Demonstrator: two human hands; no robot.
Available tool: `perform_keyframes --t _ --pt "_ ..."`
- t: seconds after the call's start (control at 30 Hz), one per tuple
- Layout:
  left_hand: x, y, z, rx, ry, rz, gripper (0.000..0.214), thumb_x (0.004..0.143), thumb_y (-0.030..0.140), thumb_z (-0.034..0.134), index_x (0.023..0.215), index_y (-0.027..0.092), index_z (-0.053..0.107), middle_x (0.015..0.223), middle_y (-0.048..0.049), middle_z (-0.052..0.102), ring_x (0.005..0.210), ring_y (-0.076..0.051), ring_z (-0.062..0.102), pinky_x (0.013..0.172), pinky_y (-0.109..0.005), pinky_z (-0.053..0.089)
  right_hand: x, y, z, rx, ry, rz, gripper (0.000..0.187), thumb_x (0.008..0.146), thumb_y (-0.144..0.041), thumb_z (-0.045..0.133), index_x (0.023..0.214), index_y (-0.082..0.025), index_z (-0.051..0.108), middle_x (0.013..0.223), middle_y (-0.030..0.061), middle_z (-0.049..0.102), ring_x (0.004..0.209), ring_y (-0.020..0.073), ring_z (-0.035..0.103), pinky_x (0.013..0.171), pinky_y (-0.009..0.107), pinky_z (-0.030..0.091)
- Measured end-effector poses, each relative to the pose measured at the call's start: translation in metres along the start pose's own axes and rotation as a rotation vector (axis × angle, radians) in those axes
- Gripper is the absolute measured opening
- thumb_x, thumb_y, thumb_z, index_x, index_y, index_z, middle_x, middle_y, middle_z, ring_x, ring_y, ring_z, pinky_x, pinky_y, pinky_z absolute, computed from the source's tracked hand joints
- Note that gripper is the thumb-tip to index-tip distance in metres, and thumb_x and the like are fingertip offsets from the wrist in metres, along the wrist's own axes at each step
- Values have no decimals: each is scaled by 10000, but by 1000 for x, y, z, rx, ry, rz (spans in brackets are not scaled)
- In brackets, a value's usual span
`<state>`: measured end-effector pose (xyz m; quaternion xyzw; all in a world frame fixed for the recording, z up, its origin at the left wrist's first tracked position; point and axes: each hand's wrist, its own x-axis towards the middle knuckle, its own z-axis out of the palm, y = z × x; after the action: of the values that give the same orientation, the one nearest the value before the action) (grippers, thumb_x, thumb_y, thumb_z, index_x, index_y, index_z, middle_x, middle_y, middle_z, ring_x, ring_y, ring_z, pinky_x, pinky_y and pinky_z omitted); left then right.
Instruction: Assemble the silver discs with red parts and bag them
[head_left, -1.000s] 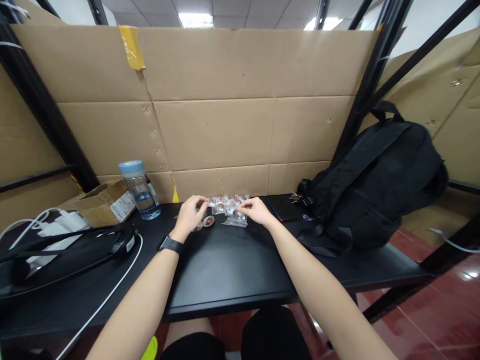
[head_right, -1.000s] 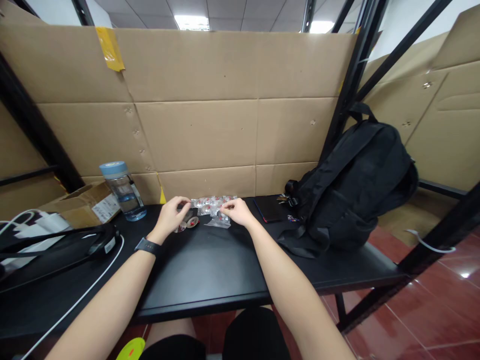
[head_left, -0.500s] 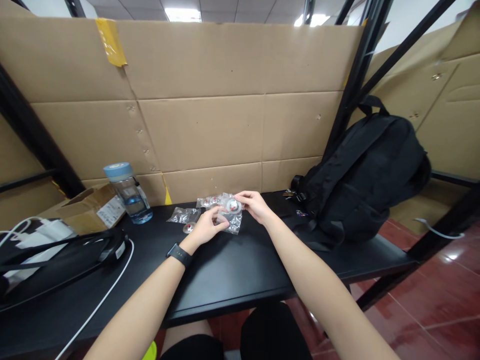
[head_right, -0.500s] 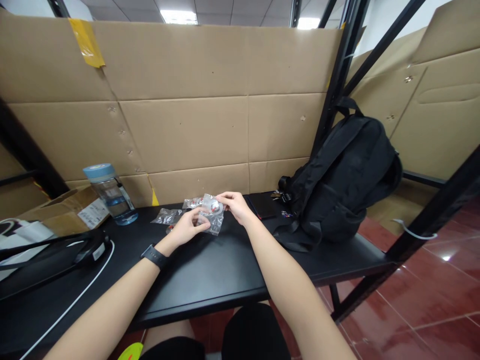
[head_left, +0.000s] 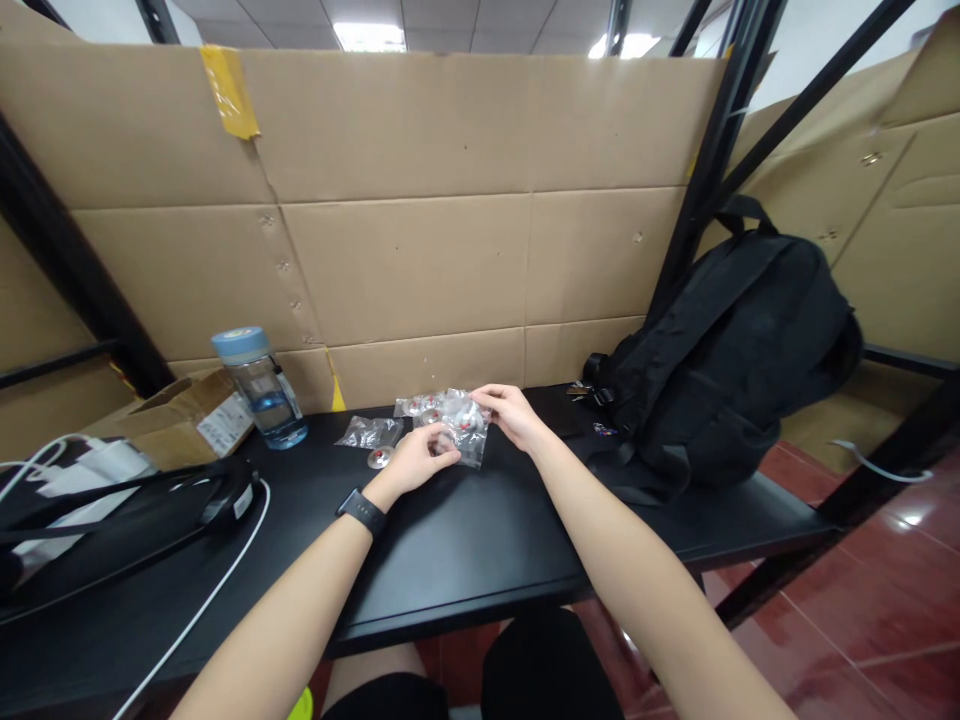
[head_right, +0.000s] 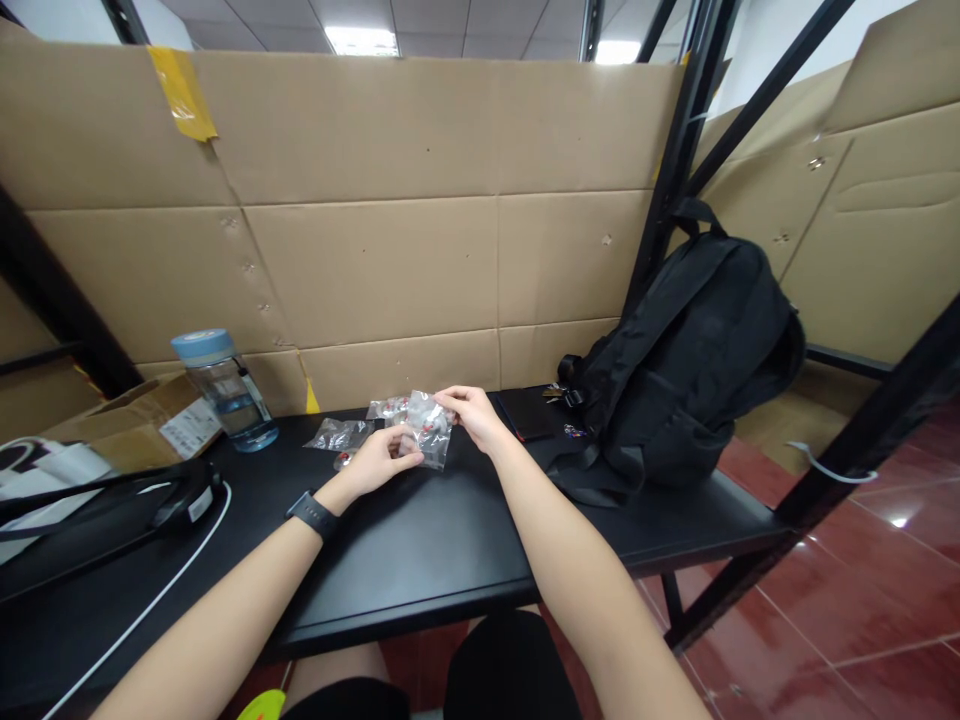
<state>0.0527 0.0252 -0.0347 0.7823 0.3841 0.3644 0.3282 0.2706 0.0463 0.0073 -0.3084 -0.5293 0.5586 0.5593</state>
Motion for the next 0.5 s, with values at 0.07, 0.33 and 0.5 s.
perform_keyframes --t 0.07,0.33,0.5 --pt "0 -3 0 5 0 -2 301 791 373 754 1002 182 655 808 -30 726 748 -176 680 738 -293 534 0 0 0 -12 5 5 338 603 -416 883 769 -148 759 673 -1 624 600 98 471 571 264 319" --pt "0 3 1 -37 -30 -14 384 776 413 769 1055 178 650 833 -47 745 785 -204 713 757 -311 544 1 1 -1 -34 16 -34 317 622 -409 866 764 -148 758 649 -10 602 588 93 437 551 260 288" --pt "-1 4 0 -12 -7 -13 438 783 443 765 1119 181 665 848 -50 752 768 -203 711 762 -316 544 2 2 -1 -45 15 -53 309 631 -412 858 767 -154 757 657 -6 606 601 100 447 550 261 291"
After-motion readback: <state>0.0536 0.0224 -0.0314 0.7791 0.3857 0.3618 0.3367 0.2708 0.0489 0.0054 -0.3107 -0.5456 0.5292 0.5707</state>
